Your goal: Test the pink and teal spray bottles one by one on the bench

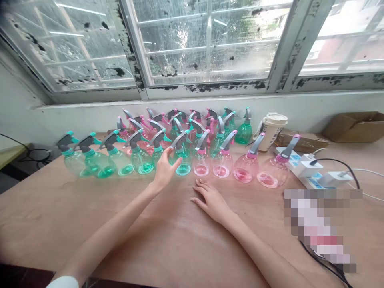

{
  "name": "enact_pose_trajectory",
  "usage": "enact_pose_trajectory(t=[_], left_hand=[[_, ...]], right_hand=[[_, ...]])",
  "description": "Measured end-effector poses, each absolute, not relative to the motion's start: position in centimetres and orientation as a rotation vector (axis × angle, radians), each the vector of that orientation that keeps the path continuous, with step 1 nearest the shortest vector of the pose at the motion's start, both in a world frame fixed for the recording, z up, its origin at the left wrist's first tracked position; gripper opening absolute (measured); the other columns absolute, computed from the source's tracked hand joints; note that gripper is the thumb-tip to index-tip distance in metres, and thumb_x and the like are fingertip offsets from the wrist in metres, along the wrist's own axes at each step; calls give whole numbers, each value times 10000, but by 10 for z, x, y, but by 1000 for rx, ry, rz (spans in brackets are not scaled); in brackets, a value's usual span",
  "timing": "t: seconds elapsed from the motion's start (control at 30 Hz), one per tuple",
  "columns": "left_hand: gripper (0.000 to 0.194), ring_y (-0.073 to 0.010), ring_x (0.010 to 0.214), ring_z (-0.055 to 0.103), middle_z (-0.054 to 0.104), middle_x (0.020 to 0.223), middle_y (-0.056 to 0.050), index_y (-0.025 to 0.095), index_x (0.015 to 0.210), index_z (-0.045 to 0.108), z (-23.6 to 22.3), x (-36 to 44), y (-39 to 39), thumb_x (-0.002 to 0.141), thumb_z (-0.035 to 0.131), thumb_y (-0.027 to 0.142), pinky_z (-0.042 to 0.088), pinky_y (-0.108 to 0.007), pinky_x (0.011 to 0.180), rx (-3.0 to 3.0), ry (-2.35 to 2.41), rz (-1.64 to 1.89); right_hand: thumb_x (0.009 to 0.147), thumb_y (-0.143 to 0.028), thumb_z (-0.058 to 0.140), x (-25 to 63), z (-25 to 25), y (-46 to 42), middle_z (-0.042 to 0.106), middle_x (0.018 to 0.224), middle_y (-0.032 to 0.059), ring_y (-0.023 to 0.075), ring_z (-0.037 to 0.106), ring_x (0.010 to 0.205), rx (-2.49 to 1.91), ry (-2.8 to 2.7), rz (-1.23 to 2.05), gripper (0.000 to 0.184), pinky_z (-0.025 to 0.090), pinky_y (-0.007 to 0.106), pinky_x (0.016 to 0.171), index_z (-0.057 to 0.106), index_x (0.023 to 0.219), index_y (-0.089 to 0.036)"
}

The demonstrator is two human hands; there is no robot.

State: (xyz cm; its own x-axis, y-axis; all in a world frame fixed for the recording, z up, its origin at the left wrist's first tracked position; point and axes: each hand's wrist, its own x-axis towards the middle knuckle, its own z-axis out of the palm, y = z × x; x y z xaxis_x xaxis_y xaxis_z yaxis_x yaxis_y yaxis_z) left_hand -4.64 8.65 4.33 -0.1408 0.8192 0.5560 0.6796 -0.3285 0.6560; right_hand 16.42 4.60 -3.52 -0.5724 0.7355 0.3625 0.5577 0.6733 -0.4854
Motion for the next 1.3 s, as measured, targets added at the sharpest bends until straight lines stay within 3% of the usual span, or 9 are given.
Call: enact_pose_trajectory(t=[0.23,0.57,0.87,0.93,1.1,1.2,1.3], left_hand=[[485,-358,1228,577,605,1242,-208,107,1230,485,40,-39,98,832,706,275,455,-509,1035,2084,1847,1338],[476,-316,1043,642,629,1067,-116,176,1123,511,39,-64,35,831,683,511,525,-460,892,2211,1919,1254],[425,-246,1037,632,615,1084,-57,247,1165,504,45,-72,-49,835,720,405,523,-402,907,2154,1853,1233],[491,-249,1069,621,601,1126,-63,269,1235,461,43,-72,-63,836,719,393,519,-423,922,2066,1824,1245],[936,-332,1234,555,530,1333,-132,319,1440,270,40,-77,-70,699,828,448,461,-552,1016,1900,1660,1267],[974,-347,1310,505,464,1445,-149,348,1472,240,52,-79,-58,700,829,422,451,-551,1042,1879,1486,1266],[919,-337,1316,505,461,1471,-128,341,1456,303,69,-75,-40,700,824,367,492,-493,1011,1904,1378,1241]], right_hand=[[958,-447,522,164,-34,47,516,1460,148,294,452,1379,-988,-2369,423,458,350,521,1160,608,1308,-165],[948,-455,534,166,-38,46,534,1448,135,310,457,1373,-981,-2347,449,454,359,558,1143,601,1321,-206],[948,-475,523,168,-39,44,532,1453,124,320,462,1368,-1007,-2336,453,463,369,573,1133,599,1328,-222],[948,-478,525,168,-37,43,524,1460,123,321,459,1370,-1014,-2344,457,468,371,573,1132,598,1329,-217],[949,-474,525,169,-36,44,514,1469,123,314,463,1368,-1016,-2358,446,471,370,568,1133,594,1331,-207],[942,-470,539,169,-36,45,520,1465,116,317,470,1362,-997,-2352,447,464,371,578,1128,591,1334,-227],[941,-468,541,169,-35,44,537,1449,122,317,476,1358,-1002,-2341,452,459,379,575,1124,598,1327,-227]])
